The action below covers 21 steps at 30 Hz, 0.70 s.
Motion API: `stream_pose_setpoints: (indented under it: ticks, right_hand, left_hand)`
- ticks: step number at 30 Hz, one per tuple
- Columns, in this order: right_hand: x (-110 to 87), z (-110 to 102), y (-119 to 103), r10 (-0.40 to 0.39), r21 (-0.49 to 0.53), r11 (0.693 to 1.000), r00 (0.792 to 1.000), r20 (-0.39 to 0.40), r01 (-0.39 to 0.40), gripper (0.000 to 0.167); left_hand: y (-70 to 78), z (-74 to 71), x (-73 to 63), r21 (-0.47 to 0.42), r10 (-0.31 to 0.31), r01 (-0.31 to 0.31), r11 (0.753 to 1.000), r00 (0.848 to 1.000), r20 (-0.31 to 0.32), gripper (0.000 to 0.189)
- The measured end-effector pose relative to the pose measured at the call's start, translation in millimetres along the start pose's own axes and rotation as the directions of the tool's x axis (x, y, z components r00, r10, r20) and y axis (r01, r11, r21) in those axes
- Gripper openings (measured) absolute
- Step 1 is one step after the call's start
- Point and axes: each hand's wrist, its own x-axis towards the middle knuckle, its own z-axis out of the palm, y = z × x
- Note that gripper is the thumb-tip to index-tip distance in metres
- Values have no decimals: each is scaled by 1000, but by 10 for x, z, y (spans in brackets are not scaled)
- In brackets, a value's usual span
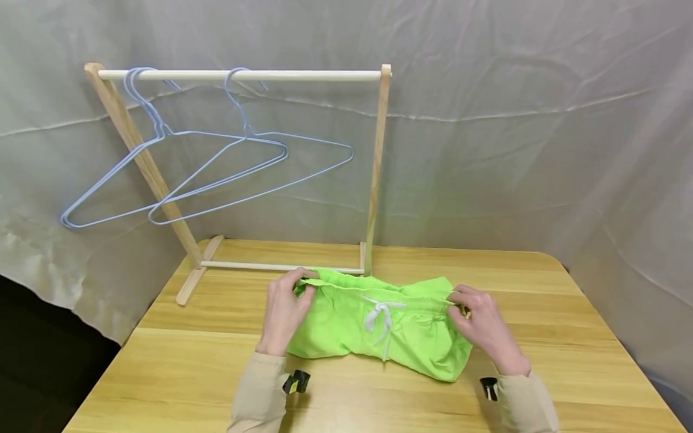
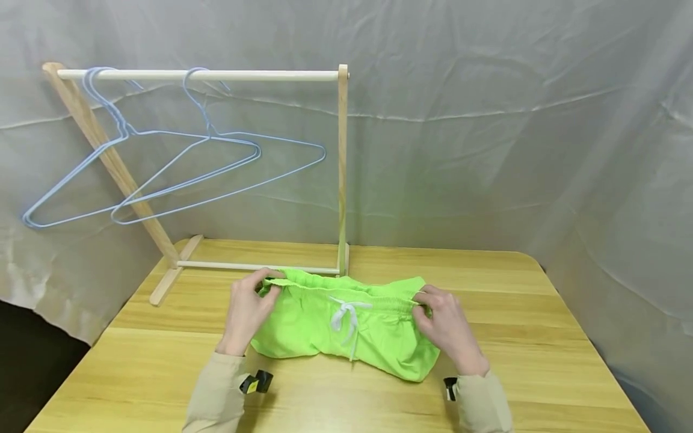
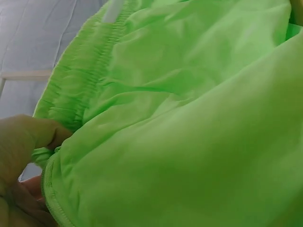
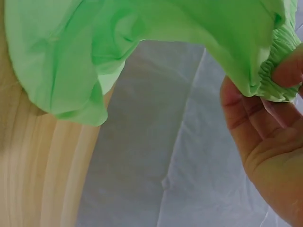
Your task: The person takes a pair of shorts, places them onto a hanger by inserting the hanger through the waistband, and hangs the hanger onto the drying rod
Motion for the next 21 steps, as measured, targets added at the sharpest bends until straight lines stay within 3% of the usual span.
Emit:
stream_pose_setpoints:
  ticks: [6,12,14,17,21]
  right_hand:
    - [38,0,-62,42,-34,998,995,-94,-46,23]
    - [72,18,-82,84,-92,989,960,-268,-113,20]
    - [69,30,-81,70,-92,990,946,-317,-104,21]
    - [72,49,-74,30,-87,994,924,-382,-68,21]
    - [84,71,-45,-22,-88,996,901,-433,-18,19]
  left_hand:
    - [6,-30,15,-33,52,-56,998,993,-105,26]
    - [1,-45,26,-37,93,-101,994,982,-162,27]
    - [3,-58,24,-32,71,-76,997,988,-140,26]
    - [7,-83,12,-36,-10,8,999,998,-64,25]
    - [0,-128,2,-14,-118,118,993,992,52,24]
